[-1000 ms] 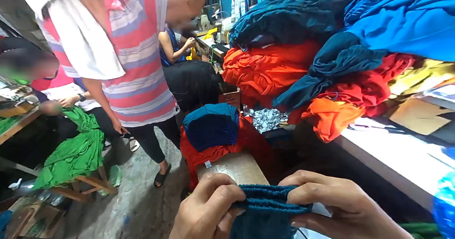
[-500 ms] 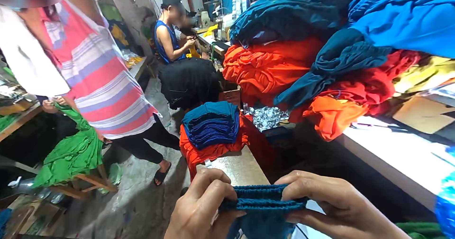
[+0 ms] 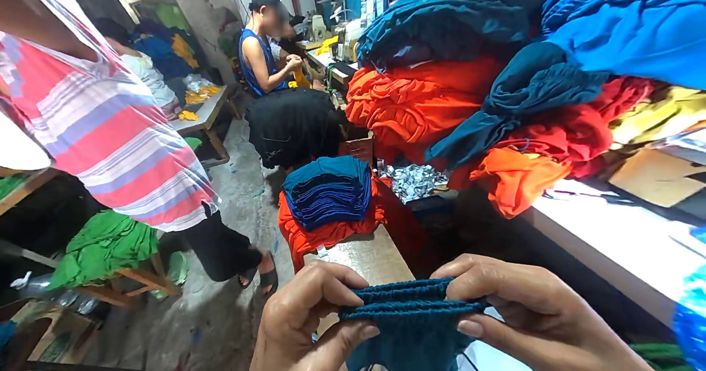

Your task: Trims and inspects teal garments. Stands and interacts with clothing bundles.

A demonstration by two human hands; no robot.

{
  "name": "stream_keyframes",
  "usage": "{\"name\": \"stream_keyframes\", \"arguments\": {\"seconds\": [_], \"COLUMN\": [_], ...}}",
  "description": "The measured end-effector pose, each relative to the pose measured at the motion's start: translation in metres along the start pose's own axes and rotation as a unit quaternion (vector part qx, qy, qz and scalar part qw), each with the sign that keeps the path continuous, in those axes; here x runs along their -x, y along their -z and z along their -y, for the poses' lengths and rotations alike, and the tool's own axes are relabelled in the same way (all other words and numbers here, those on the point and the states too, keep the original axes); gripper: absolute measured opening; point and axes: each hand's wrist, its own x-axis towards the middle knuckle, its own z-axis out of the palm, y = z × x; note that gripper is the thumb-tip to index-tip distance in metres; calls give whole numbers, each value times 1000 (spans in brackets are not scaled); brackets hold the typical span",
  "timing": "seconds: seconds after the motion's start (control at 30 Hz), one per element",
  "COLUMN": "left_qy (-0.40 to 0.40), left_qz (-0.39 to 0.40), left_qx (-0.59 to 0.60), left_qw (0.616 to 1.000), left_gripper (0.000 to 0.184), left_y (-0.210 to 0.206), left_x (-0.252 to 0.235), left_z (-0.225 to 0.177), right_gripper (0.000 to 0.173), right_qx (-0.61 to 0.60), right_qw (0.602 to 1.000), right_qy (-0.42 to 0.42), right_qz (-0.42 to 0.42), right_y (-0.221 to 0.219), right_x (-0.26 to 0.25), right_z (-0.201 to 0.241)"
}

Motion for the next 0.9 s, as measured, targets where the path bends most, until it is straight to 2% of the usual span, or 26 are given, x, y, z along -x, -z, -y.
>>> {"name": "stream_keyframes", "arguments": {"seconds": [0.17,0.4,0.53,0.7,0.83,0.9], "left_qy": [14,11,13,20,45,63], "left_qz": [-38,-33,-11,40,81,102], "left_qx": [33,13,-12,-73,-78,-69], "left_qw": [999,999,1000,996,993,990], "left_gripper": [26,34,36,47,70,74], "left_y": [-5,-6,-4,1,4,6], "left_x": [0,2,2,2,2,3], "left_z": [-3,0,-1,3,3,2], "right_gripper": [16,16,16,23,24,24], "right_qx": [-19,-21,-13,-7,1,13], "right_qw": [1000,1000,1000,1000,1000,1000], "right_qy": [-2,0,3,-3,-15,-17], "right_qz": [-6,-13,-1,7,16,17], "right_y": [-2,-3,-4,-8,-6,-6], "right_x": [-1,-2,-2,-7,-7,-6], "right_z": [-1,0,0,1,2,2]}}
